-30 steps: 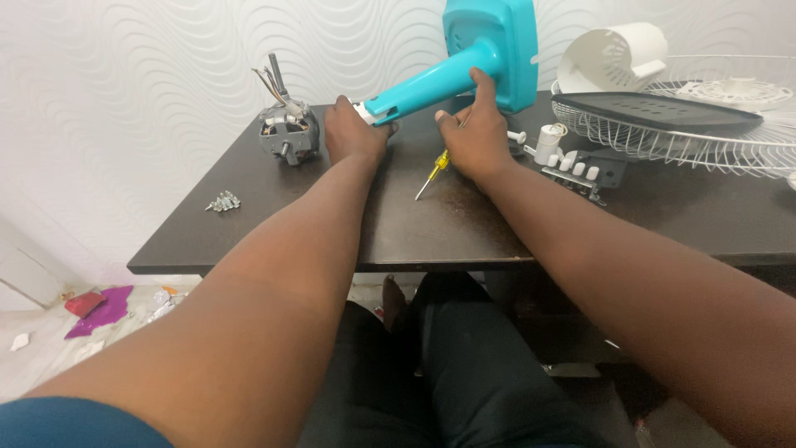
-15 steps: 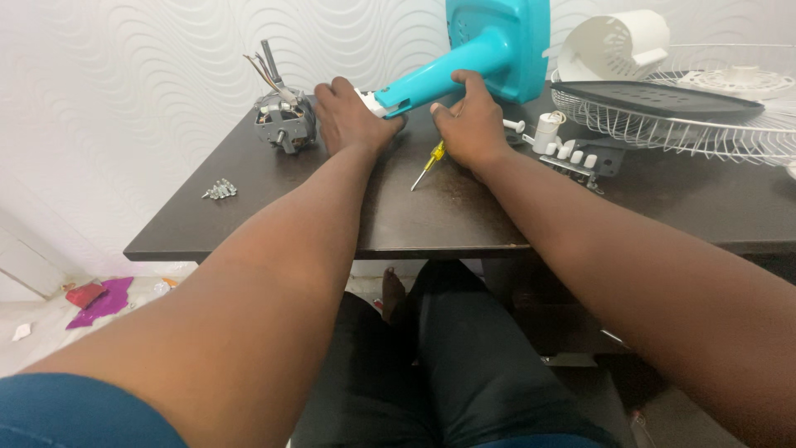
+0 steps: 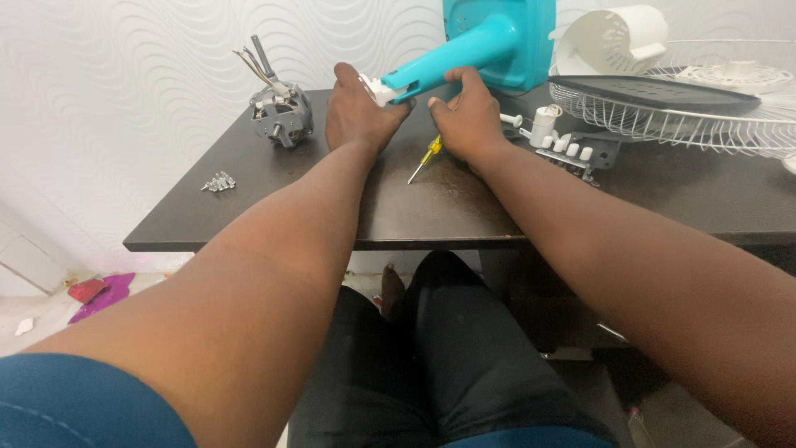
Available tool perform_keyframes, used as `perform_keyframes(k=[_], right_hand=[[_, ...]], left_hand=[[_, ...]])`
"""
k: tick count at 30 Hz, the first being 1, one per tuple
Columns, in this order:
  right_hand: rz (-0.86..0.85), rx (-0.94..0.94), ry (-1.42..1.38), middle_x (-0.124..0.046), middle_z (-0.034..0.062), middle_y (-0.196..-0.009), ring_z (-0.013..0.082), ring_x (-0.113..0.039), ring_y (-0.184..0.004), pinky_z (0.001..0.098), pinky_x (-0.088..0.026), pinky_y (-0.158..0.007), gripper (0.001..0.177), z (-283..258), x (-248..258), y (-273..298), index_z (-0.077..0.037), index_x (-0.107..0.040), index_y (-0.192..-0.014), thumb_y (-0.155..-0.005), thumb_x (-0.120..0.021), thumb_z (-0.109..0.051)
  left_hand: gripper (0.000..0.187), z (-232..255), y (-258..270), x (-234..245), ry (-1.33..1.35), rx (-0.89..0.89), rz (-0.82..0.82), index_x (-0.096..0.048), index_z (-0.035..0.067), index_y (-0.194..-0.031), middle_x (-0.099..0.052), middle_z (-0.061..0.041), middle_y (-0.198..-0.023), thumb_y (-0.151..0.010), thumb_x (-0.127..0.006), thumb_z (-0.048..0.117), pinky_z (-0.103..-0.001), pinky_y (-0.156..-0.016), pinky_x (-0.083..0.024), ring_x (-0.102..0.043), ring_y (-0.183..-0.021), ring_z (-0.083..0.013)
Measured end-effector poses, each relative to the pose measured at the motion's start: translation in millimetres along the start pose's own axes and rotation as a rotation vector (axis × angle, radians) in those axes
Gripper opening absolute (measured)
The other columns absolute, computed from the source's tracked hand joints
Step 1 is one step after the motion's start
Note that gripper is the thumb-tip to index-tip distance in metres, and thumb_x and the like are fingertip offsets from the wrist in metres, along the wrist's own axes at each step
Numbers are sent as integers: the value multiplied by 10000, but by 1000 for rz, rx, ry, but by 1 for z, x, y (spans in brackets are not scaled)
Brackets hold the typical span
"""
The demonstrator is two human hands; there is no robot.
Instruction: The person uses a screwdriver to remove screws and detach internal components from a teal fan housing, including a white cylindrical part and a black switch assembly. The person then reattaches the white cylindrical part and places the switch assembly on the table.
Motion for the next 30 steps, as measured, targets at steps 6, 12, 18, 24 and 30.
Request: perform_keyframes(k=[6,12,18,24,30], right_hand=[[3,-21,-30,-690,66,-782,212,-717,-779,360,-550,-757,409,-1,1,1,-65,-594,-1234,-888,-764,-203],[-12,-6,-59,-715,90,-782,221,-729,-785,365,-552,-762,469,-3,1,3,-48,-545,-1287,-890,-750,-190],[-67,130,14,-783,75,-960,263,-739,-984,370,-529,-920,684,-6,-10,2,-115,-456,-1529,-909,-735,-192],[-84,170,75,-757,111,-1082,290,-705,-1026,383,-523,-917,727,3,-15,-3,-69,-432,-1537,-903,-758,-211],[-98,91,49,-738,107,-988,244,-721,-961,354,-541,-882,709,6,-15,-2,-52,-467,-1512,-889,-757,-227]], left_hand=[[803,6,3,4,11,-91,51,-401,71,-1114,-653,-168,-1119,-679,-931,489,-497,-817,-542,-657,-1054,-381],[835,4,6,8,41,-164,150,-380,101,-1155,-595,-164,-1160,-655,-970,417,-502,-825,-528,-637,-1055,-403],[861,-14,1,6,187,-153,167,-368,96,-1206,-555,-186,-1225,-637,-995,253,-479,-861,-536,-631,-1088,-411],[944,-29,0,-8,280,-228,99,-427,44,-1288,-636,-217,-1223,-608,-1012,339,-432,-937,-545,-655,-1143,-383],[940,-41,-2,-21,382,-172,-14,-504,21,-1318,-696,-190,-1208,-653,-981,485,-390,-950,-560,-704,-1135,-300]])
Point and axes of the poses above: each hand's wrist, its own y-axis away from the middle knuckle, its own x-axis out of the back of the hand, z = x × y, the point moved 9 cm from there along -y, towards the middle knuckle
